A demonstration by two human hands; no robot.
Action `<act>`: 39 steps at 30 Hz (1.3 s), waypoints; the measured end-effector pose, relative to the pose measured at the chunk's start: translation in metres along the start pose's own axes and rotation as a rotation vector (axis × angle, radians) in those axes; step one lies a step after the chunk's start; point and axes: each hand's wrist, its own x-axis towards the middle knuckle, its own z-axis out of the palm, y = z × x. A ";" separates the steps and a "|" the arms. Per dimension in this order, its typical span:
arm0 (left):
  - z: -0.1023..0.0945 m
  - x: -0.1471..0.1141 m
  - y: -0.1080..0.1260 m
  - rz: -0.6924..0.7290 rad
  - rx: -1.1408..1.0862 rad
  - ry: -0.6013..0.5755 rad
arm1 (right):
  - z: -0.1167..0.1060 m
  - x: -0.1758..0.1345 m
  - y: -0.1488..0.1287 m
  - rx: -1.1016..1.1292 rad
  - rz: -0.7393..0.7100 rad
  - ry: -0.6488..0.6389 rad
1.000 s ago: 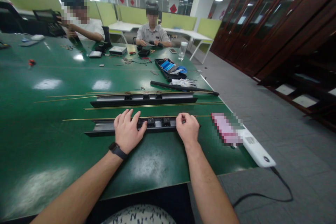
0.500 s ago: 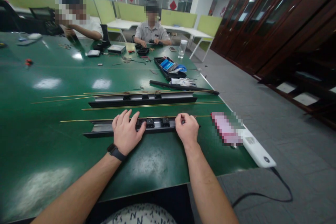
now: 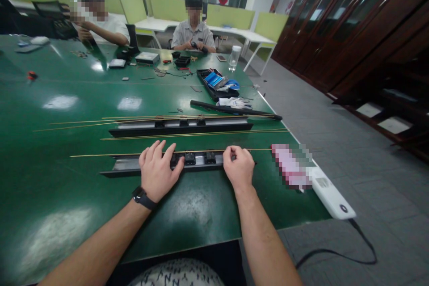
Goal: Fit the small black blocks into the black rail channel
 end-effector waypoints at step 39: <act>-0.009 -0.002 0.003 -0.004 0.007 -0.060 | 0.000 -0.005 0.001 -0.045 -0.107 0.070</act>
